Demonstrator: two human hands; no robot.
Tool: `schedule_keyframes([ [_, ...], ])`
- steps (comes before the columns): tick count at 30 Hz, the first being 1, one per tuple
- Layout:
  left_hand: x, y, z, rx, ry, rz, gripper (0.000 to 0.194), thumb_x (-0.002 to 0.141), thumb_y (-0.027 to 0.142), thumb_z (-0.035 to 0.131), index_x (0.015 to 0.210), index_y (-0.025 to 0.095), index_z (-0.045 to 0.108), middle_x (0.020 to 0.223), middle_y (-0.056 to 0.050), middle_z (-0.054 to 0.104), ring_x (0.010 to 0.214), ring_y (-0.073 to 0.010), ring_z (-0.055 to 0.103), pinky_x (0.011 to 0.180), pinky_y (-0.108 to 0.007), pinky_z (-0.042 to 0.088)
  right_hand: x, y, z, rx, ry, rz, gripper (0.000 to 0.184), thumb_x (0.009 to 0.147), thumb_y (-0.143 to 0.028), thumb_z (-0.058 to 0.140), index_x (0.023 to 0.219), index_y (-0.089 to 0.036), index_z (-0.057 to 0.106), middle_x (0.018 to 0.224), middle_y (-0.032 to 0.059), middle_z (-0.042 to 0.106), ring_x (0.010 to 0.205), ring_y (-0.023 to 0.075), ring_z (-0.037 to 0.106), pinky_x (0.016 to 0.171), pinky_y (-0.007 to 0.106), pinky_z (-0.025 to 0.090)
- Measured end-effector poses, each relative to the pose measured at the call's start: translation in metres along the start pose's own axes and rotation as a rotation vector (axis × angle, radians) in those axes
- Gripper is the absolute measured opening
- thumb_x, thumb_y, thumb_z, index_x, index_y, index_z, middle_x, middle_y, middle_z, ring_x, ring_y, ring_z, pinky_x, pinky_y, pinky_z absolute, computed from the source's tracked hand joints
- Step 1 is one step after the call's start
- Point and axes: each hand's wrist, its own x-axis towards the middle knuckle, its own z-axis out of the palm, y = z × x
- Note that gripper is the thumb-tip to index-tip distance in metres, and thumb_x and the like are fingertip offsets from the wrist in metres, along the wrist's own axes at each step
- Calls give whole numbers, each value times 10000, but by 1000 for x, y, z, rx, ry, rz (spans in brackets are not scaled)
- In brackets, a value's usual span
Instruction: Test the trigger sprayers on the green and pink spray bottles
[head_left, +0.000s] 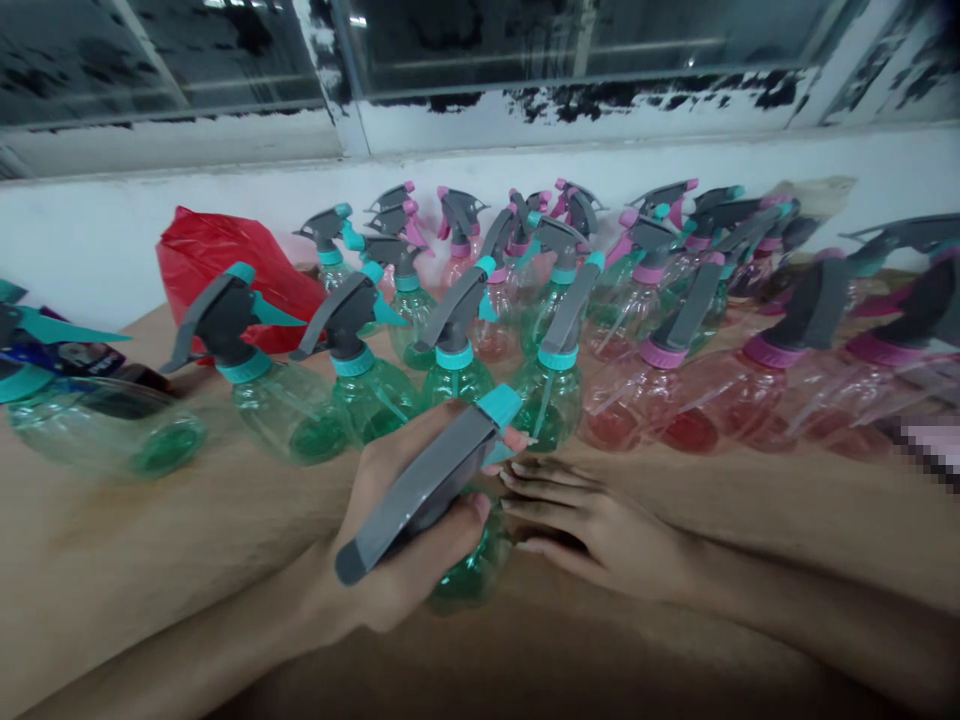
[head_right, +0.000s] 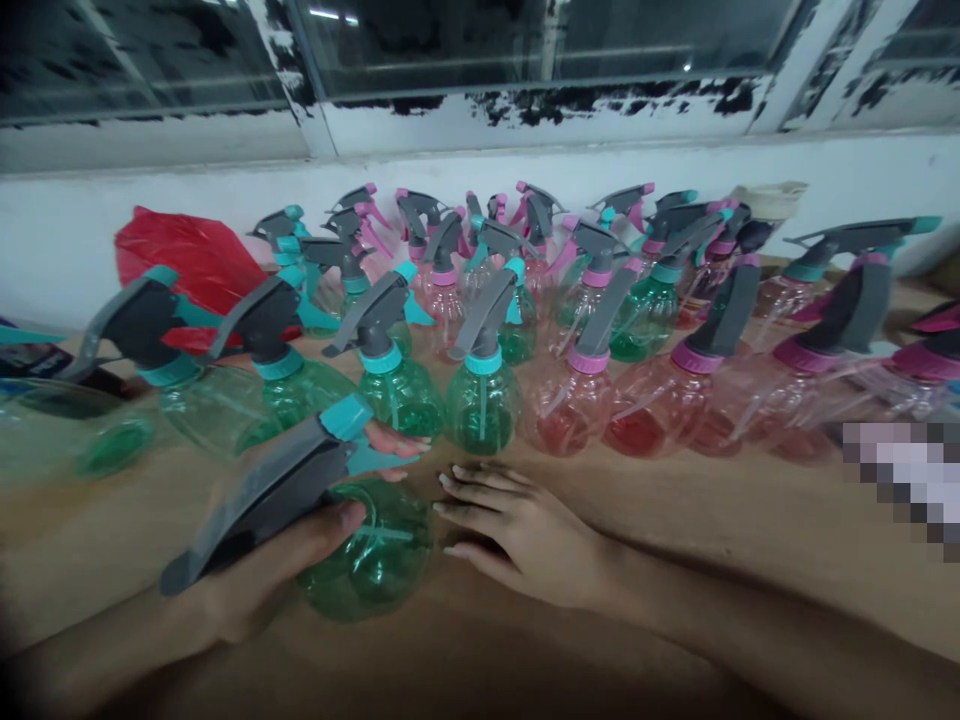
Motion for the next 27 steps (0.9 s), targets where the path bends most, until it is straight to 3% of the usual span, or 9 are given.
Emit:
schedule_keyframes([
  [13,4,-1,-2,74,-15,56,179,624,152,489,766,259,510,657,24,533,499,-151,489,483,-290,421,0,0,2,22,48,-10,386,886,-314,499,1261,-220,503,1331,45,498,1274,188,388,1065,411,332],
  [19,3,2,0,111,38,-9,342,631,185,507,948,268,603,762,-11,602,616,-183,545,621,-321,499,0,0,2,27,50,-16,397,885,-312,499,1273,-227,491,1335,46,494,1279,192,381,1065,411,330],
  [24,2,0,3,101,52,50,368,671,165,519,1019,248,606,705,3,565,575,-161,526,597,-289,504,0,1,2,28,27,-8,387,893,-335,482,1260,-216,504,1343,49,484,1288,185,366,1073,405,317],
  [27,1,0,5,149,68,7,369,693,186,529,1053,235,586,669,16,576,514,-150,516,530,-272,490,0,0,1,28,13,7,371,896,-337,477,1244,-218,519,1343,49,486,1290,184,364,1075,404,313],
])
